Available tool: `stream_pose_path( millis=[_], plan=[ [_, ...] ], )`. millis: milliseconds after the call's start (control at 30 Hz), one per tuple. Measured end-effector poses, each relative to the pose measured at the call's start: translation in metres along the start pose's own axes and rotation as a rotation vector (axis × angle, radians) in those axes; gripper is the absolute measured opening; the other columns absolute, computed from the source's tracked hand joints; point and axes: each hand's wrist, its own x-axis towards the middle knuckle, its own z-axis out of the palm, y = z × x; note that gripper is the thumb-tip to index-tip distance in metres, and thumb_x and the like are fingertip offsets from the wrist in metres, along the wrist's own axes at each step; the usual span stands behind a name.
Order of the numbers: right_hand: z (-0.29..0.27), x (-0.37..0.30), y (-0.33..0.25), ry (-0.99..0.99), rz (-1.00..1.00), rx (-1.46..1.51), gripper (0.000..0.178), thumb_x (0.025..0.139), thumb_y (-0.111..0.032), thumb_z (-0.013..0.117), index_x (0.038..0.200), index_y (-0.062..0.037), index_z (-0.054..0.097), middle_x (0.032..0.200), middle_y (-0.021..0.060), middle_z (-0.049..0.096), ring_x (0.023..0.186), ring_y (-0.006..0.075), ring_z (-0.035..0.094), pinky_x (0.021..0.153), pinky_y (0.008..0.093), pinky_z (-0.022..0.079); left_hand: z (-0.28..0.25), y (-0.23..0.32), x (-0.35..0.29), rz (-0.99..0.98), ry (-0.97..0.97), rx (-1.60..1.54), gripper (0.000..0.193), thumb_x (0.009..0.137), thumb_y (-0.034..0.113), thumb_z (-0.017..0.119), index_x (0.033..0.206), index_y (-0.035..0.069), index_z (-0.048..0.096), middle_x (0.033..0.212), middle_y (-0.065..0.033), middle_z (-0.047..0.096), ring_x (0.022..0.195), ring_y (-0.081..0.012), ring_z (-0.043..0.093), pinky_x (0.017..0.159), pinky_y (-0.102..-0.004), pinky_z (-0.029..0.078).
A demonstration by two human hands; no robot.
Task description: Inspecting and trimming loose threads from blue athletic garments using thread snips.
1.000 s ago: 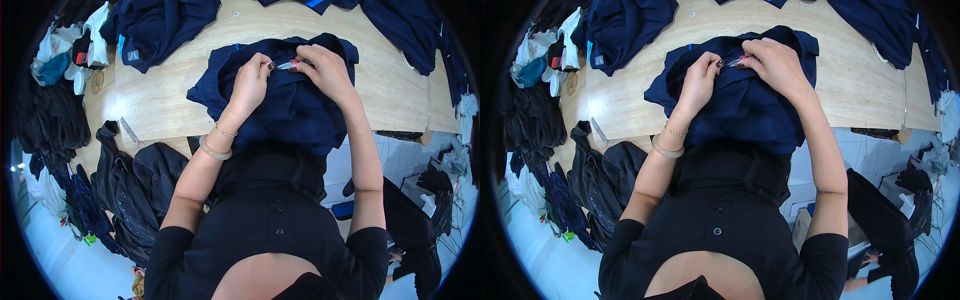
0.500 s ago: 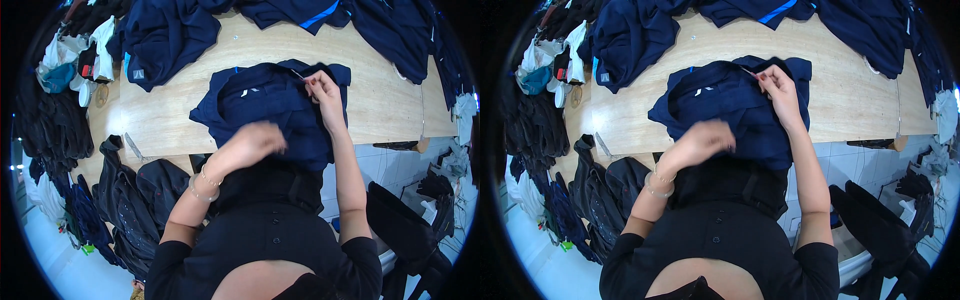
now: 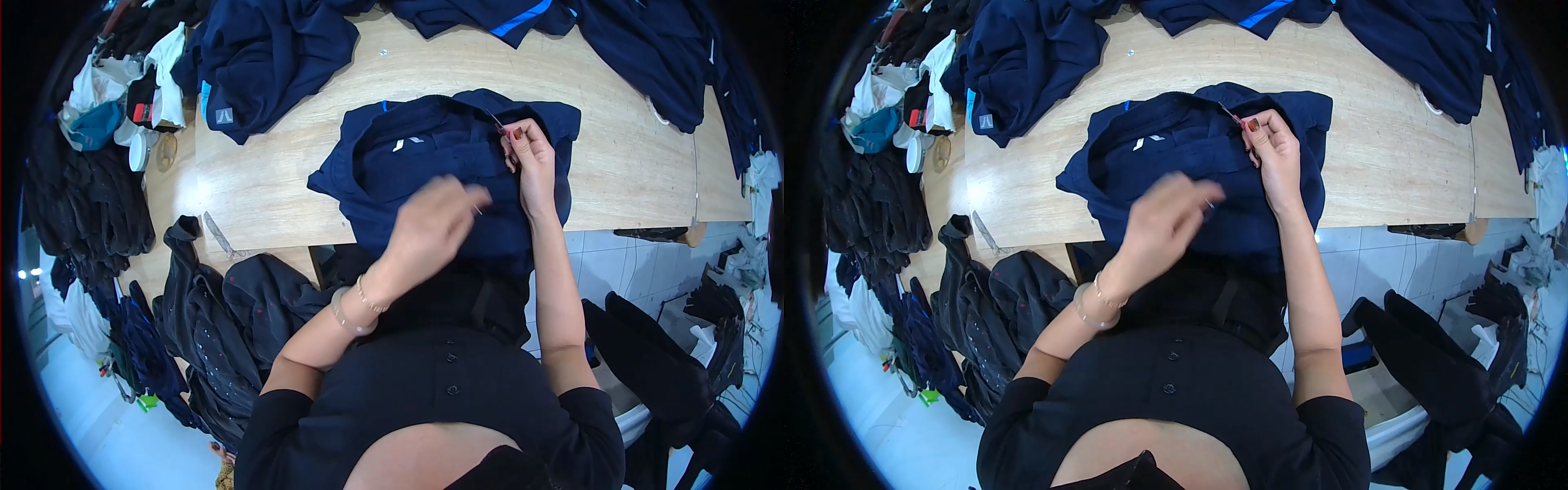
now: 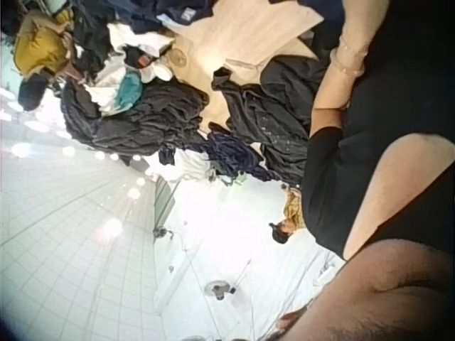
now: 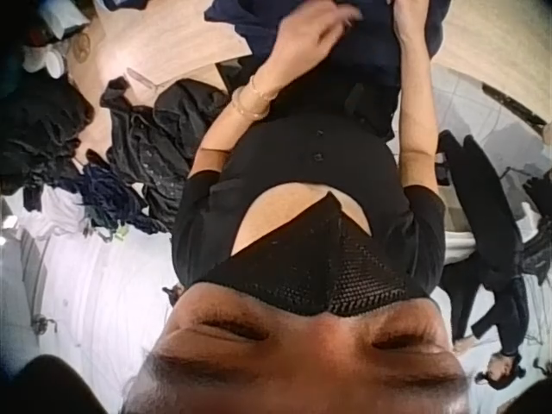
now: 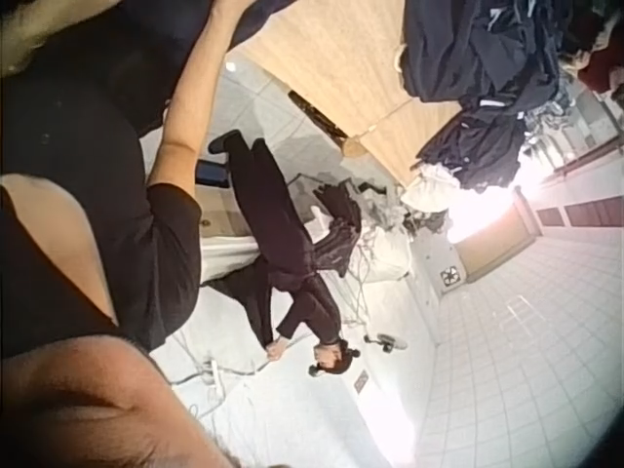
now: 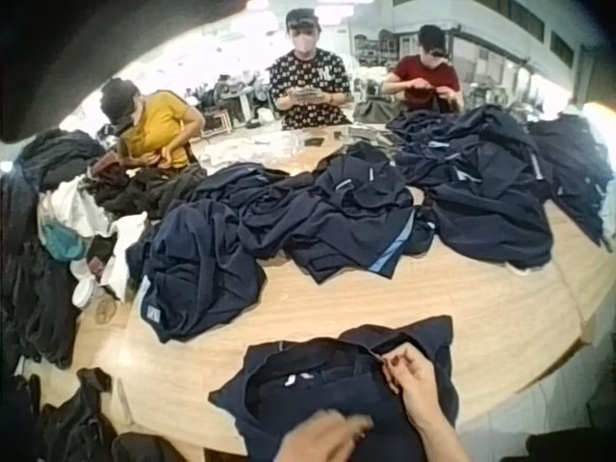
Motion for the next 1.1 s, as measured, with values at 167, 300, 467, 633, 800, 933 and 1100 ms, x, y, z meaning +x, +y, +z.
stream_pose_path(
  millis=[167,300,467,633,800,933,1100],
  plan=[
    [-0.003,-0.001,0.003,-0.005,0.006,0.0,0.02,0.099,-0.026,0.054,0.098,-0.0071,0.058,0.074,-0.0027,0.05,0.061,0.0024,0.038,0.052,0.0173,0.03,0.019,-0.03,0.003,0.322,0.297,0.186,0.032,0.08,-0.006,0.058,0.108,0.005,0.068,0.079,-0.0084,0.066,0.058,-0.019,0.061,0.057,-0.0302,0.049],
    [0.0,-0.001,0.001,-0.004,0.001,0.017,0.02,0.099,-0.026,0.054,0.098,-0.0071,0.058,0.074,-0.0026,0.05,0.061,0.0024,0.038,0.052,0.0174,0.03,0.014,-0.022,-0.017,0.011,0.369,-0.05,0.023,0.076,-0.008,0.061,0.095,0.002,0.07,0.07,-0.0087,0.061,0.061,-0.0191,0.057,0.057,-0.0283,0.045],
    [0.008,-0.004,-0.01,0.026,0.001,-0.008,0.018,0.092,-0.021,0.066,0.097,-0.0042,0.06,0.08,-0.0031,0.056,0.068,0.0039,0.047,0.058,0.0186,0.037,-0.002,-0.046,0.006,-0.04,0.364,0.358,0.037,0.074,0.01,0.076,0.108,0.006,0.062,0.106,-0.0095,0.054,0.095,-0.0279,0.054,0.08,-0.0364,0.046],
    [0.027,-0.015,-0.016,-0.175,-0.14,-0.766,0.034,0.075,-0.011,0.079,0.105,-0.0045,0.064,0.089,0.0074,0.06,0.087,0.0205,0.058,0.074,0.0287,0.048,-0.008,-0.061,0.006,-0.12,0.29,0.251,0.037,0.071,0.012,0.078,0.106,0.009,0.067,0.102,-0.007,0.058,0.097,-0.0281,0.054,0.086,-0.0352,0.044],
    [0.045,-0.015,-0.023,0.072,-0.166,-0.624,0.027,0.082,-0.018,0.073,0.106,-0.0072,0.067,0.083,0.0047,0.056,0.083,0.0206,0.053,0.073,0.0287,0.045,-0.015,-0.066,0.011,-0.164,0.223,0.153,0.029,0.074,0.009,0.075,0.102,0.007,0.069,0.094,-0.0064,0.061,0.094,-0.0262,0.055,0.085,-0.0338,0.044],
    [0.033,-0.015,-0.019,-0.068,-0.255,-0.841,0.027,0.083,-0.018,0.071,0.109,-0.0154,0.071,0.074,0.0035,0.045,0.075,0.0197,0.044,0.068,0.0306,0.04,-0.019,-0.075,0.01,-0.17,0.198,0.028,0.021,0.081,0.008,0.069,0.101,0.005,0.069,0.093,-0.007,0.063,0.09,-0.0245,0.054,0.085,-0.032,0.043],
    [0.024,-0.021,-0.015,-0.038,-0.414,-0.93,0.025,0.078,-0.016,0.074,0.103,-0.0183,0.074,0.075,0.0016,0.046,0.076,0.0187,0.043,0.07,0.0299,0.038,-0.018,-0.073,0.013,-0.217,0.216,-0.009,0.013,0.084,0.009,0.066,0.095,0.004,0.07,0.09,-0.0082,0.061,0.087,-0.0261,0.053,0.083,-0.034,0.043]
  ],
)
